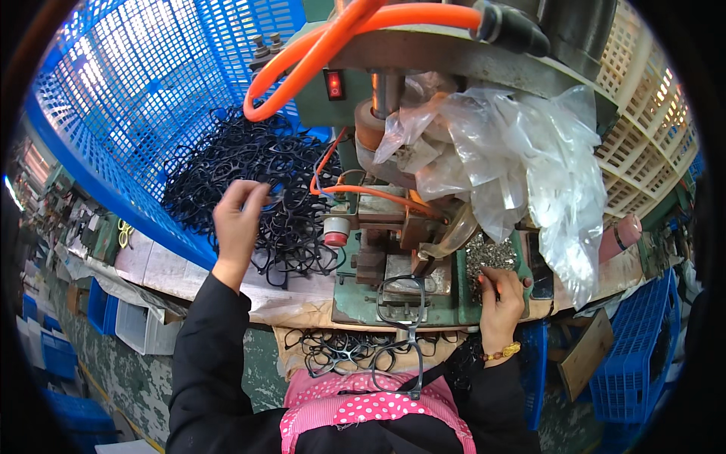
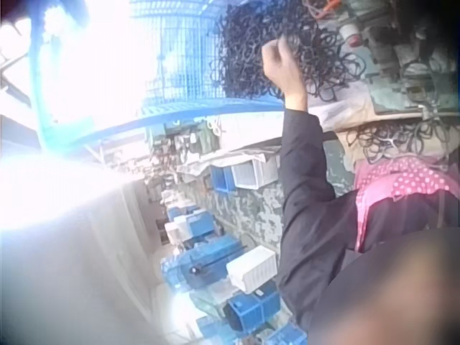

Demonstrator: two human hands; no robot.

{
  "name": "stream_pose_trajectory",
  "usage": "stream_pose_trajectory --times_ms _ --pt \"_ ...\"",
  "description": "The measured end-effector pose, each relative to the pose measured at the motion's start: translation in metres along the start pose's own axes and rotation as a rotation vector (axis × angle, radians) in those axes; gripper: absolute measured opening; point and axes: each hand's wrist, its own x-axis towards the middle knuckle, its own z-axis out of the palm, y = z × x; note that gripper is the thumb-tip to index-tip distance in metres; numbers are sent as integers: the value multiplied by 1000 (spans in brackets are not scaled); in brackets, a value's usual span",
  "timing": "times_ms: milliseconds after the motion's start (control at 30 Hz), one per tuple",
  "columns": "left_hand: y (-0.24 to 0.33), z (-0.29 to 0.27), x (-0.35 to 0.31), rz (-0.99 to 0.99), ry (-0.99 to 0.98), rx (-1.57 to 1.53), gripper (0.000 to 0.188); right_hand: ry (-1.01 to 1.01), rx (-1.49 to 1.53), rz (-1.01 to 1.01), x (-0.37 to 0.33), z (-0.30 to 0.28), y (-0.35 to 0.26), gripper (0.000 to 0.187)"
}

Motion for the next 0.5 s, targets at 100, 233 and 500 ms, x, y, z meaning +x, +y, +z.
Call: stream_pose_trajectory --times_ms 100,233,500 --pt "26 -19 -4 -56 207 -264 11 -5 90 107 -4 2 3 3" --pt "53 -31 -51 11 171 -74 8 -25 319 208 -5 -2 -1 3" --pt "-14 4 -135 -11 -136 175 11 -29 456 341 -9 0 -10 9"
